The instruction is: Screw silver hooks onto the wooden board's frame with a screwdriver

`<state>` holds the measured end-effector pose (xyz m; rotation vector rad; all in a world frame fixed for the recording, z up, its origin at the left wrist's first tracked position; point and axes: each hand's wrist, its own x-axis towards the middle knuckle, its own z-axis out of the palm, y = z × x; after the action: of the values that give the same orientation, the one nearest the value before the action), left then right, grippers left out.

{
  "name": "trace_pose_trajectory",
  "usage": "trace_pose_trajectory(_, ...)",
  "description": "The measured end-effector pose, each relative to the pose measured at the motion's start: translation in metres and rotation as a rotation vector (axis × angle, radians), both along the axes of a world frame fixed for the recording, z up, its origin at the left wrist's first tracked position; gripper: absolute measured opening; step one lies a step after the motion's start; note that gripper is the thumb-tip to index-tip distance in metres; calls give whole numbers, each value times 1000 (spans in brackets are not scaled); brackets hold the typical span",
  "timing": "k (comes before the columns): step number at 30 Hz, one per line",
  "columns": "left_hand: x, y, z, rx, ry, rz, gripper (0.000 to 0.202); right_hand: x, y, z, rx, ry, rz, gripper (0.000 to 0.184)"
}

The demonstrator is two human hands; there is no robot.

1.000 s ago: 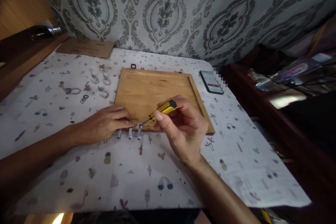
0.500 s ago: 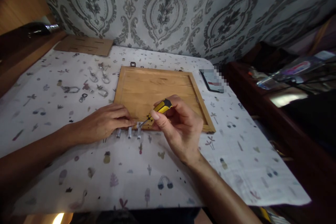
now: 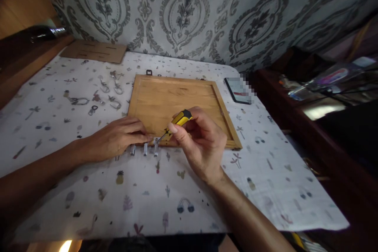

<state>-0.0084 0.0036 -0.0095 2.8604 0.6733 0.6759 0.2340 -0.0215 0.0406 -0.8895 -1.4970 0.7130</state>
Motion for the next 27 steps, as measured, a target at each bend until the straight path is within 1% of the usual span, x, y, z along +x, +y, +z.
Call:
trace_pose_trajectory(4, 0, 0, 1, 4, -1, -8, 40, 1, 5, -2, -34, -12, -57, 35)
trace_pose_trajectory(9, 0, 0, 2, 19, 16, -9, 40, 0, 9, -4, -57, 46, -78, 41)
trace_pose_trajectory(14, 0, 0, 2, 4, 25, -2, 40, 0, 12, -7, -66, 48, -82, 39)
trace_pose_trajectory(20, 0, 0, 0, 0, 23, 6, 40, 3, 5, -8, 4, -19, -68, 30)
trace_pose_trajectory(24, 0, 0, 0, -2, 6, -3, 39, 1, -4, -6, 89, -105, -8, 27)
trace_pose_trajectory(27, 0, 0, 1, -12, 9, -1, 37, -2, -8, -3, 105, -151, 51, 27)
